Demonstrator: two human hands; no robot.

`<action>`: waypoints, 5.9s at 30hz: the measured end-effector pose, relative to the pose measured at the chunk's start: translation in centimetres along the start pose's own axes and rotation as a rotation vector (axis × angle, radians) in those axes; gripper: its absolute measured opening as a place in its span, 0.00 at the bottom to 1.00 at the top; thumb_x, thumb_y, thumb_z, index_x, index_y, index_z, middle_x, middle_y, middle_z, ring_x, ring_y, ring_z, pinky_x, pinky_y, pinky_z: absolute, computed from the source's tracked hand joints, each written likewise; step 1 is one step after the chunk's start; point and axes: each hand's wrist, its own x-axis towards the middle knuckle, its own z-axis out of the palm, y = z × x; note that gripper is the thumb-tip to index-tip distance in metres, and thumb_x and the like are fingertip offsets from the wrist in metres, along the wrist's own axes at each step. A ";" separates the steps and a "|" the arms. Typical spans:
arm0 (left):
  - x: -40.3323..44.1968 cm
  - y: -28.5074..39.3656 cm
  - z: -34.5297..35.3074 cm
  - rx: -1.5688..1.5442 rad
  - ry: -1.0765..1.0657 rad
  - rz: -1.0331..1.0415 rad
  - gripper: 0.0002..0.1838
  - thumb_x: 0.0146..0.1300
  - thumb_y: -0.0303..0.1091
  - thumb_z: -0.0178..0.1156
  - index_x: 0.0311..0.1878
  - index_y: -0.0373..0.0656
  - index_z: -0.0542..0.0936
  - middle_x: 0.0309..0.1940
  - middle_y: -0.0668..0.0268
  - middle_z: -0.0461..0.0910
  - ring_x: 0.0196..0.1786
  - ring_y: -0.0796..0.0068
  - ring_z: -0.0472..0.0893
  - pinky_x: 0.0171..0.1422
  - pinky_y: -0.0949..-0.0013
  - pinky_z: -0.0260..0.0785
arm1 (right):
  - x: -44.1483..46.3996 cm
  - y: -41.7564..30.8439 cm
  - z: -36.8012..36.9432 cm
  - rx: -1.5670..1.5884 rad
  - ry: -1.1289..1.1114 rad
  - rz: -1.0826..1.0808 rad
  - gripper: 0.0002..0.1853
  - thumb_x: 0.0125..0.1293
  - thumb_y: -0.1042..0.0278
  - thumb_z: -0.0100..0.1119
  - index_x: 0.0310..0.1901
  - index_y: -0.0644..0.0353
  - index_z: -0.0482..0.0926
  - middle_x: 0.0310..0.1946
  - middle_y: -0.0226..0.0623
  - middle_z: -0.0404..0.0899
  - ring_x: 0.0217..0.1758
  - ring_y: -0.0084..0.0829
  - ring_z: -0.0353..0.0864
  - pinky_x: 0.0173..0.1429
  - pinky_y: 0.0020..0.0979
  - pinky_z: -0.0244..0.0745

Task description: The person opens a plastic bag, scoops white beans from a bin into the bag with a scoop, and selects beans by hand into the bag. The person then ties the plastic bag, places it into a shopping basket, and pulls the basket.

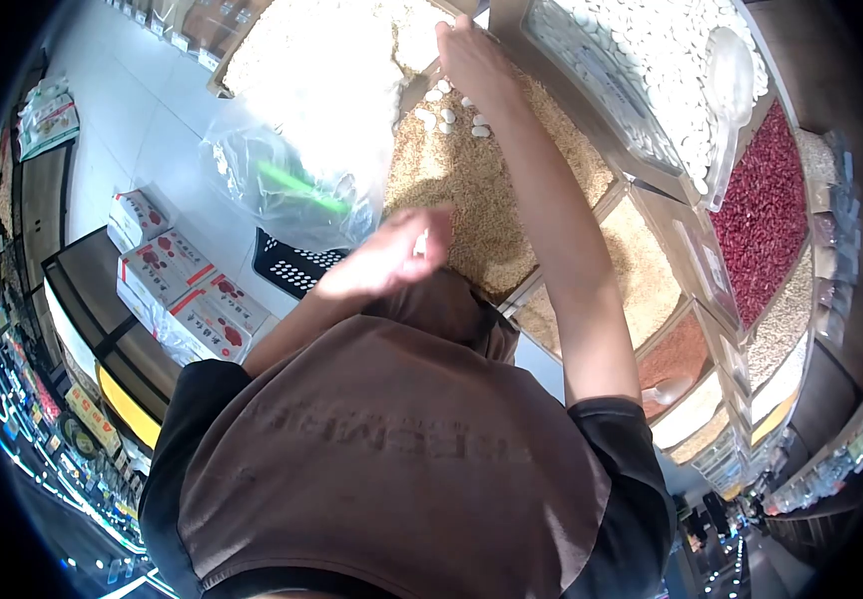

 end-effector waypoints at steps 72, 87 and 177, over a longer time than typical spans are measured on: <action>10.8 3.9 -6.8 1.200 0.462 1.131 0.20 0.76 0.42 0.45 0.53 0.32 0.75 0.42 0.54 0.75 0.46 0.59 0.77 0.55 0.60 0.69 | -13.4 2.0 2.6 0.259 0.121 0.041 0.12 0.68 0.68 0.59 0.50 0.63 0.78 0.50 0.48 0.77 0.55 0.49 0.79 0.59 0.45 0.75; 7.1 4.6 -2.1 1.564 0.457 1.009 0.08 0.69 0.29 0.57 0.42 0.33 0.79 0.34 0.50 0.78 0.43 0.52 0.79 0.49 0.57 0.72 | -15.7 1.7 0.7 0.659 0.190 0.165 0.11 0.68 0.67 0.64 0.44 0.66 0.77 0.37 0.42 0.81 0.39 0.35 0.82 0.48 0.36 0.78; -4.4 -4.1 -1.6 0.454 0.330 0.640 0.14 0.79 0.32 0.50 0.39 0.35 0.80 0.26 0.66 0.82 0.26 0.80 0.80 0.32 0.76 0.74 | -18.5 -11.9 -5.5 0.521 0.461 -0.637 0.13 0.72 0.65 0.61 0.47 0.68 0.80 0.42 0.44 0.80 0.44 0.37 0.83 0.48 0.33 0.80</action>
